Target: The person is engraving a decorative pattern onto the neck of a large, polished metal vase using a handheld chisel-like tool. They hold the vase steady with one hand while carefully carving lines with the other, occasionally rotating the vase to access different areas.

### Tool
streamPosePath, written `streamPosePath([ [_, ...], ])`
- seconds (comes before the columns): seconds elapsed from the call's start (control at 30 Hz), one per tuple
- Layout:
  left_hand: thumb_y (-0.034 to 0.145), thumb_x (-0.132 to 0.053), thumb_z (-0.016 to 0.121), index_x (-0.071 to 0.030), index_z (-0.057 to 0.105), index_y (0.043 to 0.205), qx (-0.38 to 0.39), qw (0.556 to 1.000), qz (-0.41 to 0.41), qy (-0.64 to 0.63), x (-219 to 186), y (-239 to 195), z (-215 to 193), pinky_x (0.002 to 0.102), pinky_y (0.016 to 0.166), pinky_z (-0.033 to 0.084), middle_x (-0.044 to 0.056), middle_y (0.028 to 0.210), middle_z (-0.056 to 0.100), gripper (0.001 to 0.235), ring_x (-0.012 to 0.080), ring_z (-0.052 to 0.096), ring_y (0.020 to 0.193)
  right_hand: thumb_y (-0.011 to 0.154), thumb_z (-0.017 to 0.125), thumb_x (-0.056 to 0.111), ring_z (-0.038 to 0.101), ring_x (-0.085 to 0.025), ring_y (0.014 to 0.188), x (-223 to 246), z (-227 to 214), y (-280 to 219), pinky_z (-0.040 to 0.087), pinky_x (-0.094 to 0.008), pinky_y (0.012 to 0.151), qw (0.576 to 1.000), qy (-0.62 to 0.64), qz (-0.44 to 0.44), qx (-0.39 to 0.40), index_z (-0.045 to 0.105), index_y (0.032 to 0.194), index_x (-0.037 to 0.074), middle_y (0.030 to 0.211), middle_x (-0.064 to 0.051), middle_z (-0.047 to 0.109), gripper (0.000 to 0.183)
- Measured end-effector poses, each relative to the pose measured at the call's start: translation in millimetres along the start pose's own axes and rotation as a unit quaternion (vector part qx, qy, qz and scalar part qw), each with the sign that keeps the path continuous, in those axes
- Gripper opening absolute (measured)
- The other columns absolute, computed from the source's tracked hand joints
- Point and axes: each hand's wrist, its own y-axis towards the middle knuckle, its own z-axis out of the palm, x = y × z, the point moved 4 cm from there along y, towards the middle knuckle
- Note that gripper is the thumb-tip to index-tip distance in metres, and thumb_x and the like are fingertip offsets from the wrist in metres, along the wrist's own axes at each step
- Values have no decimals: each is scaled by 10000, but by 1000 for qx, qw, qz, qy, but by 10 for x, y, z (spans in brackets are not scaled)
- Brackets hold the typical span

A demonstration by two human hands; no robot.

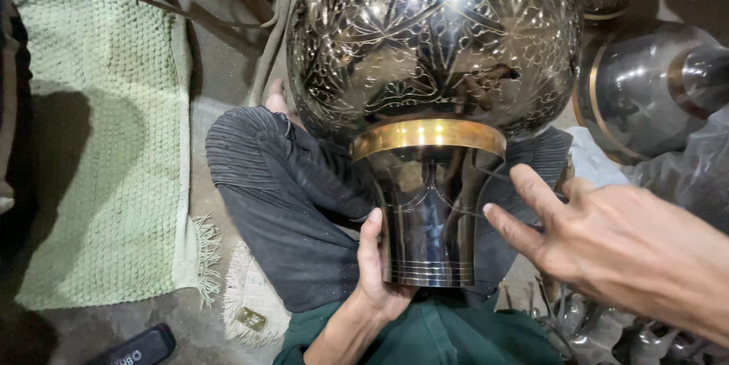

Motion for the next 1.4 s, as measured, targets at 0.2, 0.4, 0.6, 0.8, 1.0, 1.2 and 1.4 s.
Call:
streamPosePath([
  [0.2,953,-669,416,-86,597,1345,-13,1000,15,-5,-22,-12,38,394,872,603,82,1177,708,725,210,708,1027,941,483,430,739,-250,647,-128,-20,-38,616,-362,475,980,145,107,-90,403,1545,62,1449,-236,528,712],
  [0.4,950,-677,414,-72,593,1332,-13,1000,18,-9,-11,-13,27,389,864,607,94,1152,708,737,216,710,1005,919,506,492,726,-247,594,-129,-51,-58,608,-365,450,956,227,144,-114,427,1524,84,1402,-93,603,734],
  [0.6,1026,-685,421,-18,570,1381,8,999,28,-16,-27,-33,35,408,883,593,136,1175,689,771,245,700,1018,835,630,411,706,-303,546,-239,72,-27,568,-408,382,930,257,91,-247,539,1454,90,1316,-115,674,703],
  [0.8,928,-714,422,-49,534,1390,-16,1000,13,-8,-34,-48,133,551,905,586,146,1208,678,817,307,704,1044,836,644,388,706,-319,554,-312,196,32,540,-425,349,920,259,50,-291,578,1424,120,1326,-134,673,649],
  [1.0,940,-729,420,-2,502,1394,27,999,14,8,-57,-49,240,630,919,569,212,1213,654,861,383,696,1040,887,592,441,696,-269,564,-387,134,45,562,-421,466,938,295,62,-168,499,1508,217,1256,-39,649,666],
  [1.2,951,-709,403,-10,491,1418,27,999,25,21,-57,-70,234,617,904,573,210,1234,652,845,390,697,1032,930,539,506,683,-227,755,-408,-11,0,563,-398,671,941,324,92,-25,396,1574,321,1129,39,621,685],
  [1.4,976,-706,382,3,478,1447,-7,1000,3,4,-68,-59,134,549,920,574,201,1255,663,856,353,686,1076,867,588,567,687,-207,665,-447,16,-31,580,-368,643,917,373,130,-43,473,1526,379,1010,48,659,694],
])
